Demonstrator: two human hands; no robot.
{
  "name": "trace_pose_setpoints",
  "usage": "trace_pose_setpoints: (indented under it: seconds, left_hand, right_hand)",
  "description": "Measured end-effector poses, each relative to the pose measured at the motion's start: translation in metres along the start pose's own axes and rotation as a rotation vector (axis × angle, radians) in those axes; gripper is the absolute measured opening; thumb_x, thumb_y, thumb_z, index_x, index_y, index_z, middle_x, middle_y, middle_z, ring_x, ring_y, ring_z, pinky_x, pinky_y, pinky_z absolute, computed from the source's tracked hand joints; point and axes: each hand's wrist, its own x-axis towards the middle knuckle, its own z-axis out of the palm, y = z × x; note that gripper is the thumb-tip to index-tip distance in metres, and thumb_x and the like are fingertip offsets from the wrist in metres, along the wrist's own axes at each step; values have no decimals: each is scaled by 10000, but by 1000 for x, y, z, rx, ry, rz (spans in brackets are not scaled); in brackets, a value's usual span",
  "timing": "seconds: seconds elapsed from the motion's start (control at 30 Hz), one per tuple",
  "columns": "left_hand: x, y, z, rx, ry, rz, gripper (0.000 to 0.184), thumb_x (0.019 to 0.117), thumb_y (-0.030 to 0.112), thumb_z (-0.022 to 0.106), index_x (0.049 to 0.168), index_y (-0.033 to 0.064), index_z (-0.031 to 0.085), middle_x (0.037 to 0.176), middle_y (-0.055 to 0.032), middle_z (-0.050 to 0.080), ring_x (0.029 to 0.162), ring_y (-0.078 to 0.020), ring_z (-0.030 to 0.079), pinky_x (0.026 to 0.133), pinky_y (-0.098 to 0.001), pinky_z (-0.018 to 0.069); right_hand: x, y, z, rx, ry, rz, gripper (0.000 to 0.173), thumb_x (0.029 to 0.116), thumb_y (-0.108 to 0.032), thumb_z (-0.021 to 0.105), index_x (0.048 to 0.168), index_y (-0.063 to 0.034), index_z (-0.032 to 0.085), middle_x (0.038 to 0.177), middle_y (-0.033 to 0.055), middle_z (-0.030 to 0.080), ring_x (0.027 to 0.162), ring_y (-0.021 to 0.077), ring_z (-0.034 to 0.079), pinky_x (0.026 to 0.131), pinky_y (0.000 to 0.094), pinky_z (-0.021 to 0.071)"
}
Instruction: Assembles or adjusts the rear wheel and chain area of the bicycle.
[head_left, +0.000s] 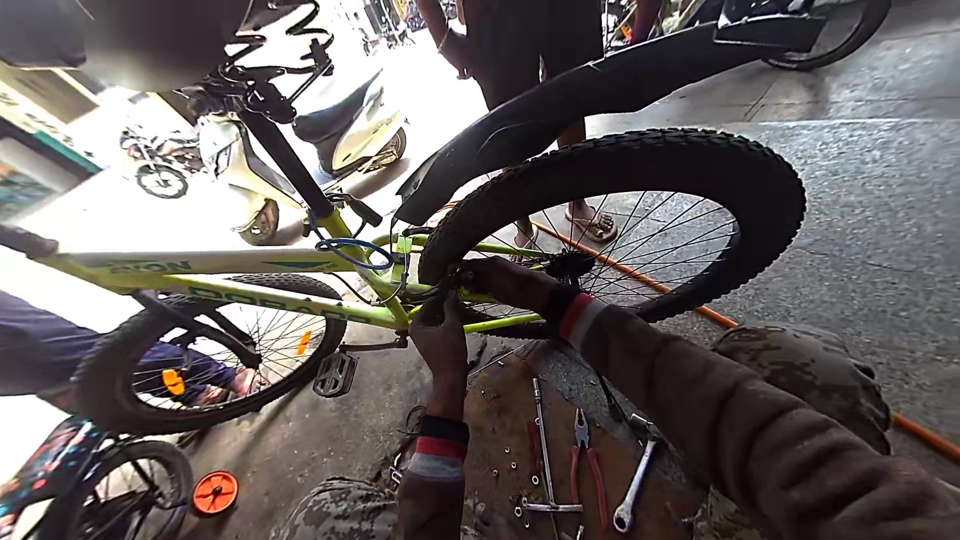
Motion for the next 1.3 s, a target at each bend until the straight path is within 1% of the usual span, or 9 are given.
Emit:
trace_pose_setpoints:
  seconds: [0.1,0.27,0.43,0.63,0.83,0.9,1.0,1.2,1.3]
  left_hand:
    - [1,-3,0,94,42,75,197,957,298,748,1040,119,750,809,-30,699,616,-125,589,590,-339,516]
    - [9,-8,2,58,21,117,146,948,225,758,1043,115,770,850,-14,732,656,-95,633,635,-312,551]
    - [13,-20,2,175,86,306,167,901,210,809,1032,120,758,875,3,734,692,-81,666,648,-308,589]
    - [8,-2,8,189,115,140,164,903,280,811,951,126,780,730,1,708,554,-94,598,545,-320,521]
    - [8,4,15,306,157,88,209,887,311,815,857,119,739,656,-22,651,520,-151,560,515,-392,479]
    - [7,4,16,319,168,79,218,881,324,818,845,124,736,633,-21,629,503,-159,534,501,-400,455]
    - [6,7,18,315,164,38,227,888,332,808,858,119,735,640,-37,630,526,-189,549,524,-440,461]
    - [8,5,18,327,198,57,210,882,325,805,838,127,750,615,-4,627,502,-149,533,524,-407,460]
    - [9,6,19,307,199,12,243,885,338,805,834,108,747,603,-12,606,494,-152,514,512,-398,453]
  right_hand:
    - [3,3,-1,11,3,-1,274,1096,-279,450,1101,-100,657,869,-18,662,770,43,626,735,207,535]
    - [0,2,-1,-7,-44,-23,296,1102,-290,427,1117,-106,659,886,-18,661,796,36,629,760,201,538]
    - [-5,-1,3,6,-25,-5,298,1104,-282,422,1090,-111,666,862,-19,660,783,39,630,761,200,538]
    - [-3,2,1,-18,-45,-32,297,1108,-269,406,1124,-113,659,863,-31,646,781,27,614,760,190,523]
    - [1,5,-3,-50,-40,-41,299,1109,-273,401,1146,-124,656,894,-37,646,808,22,613,775,194,522]
    - [0,4,-2,-58,-36,-44,308,1111,-270,395,1172,-112,652,925,-31,653,834,28,615,798,203,520]
    - [0,3,0,-15,-23,-31,316,1107,-292,406,1152,-106,657,920,-16,666,831,41,630,793,212,529]
    - [1,7,-3,-75,-52,-64,319,1109,-308,402,1173,-124,655,953,-23,664,871,38,629,831,221,527]
    - [2,9,-3,-42,-21,-44,306,1086,-326,469,1181,-118,672,1003,-7,688,915,63,648,849,253,542]
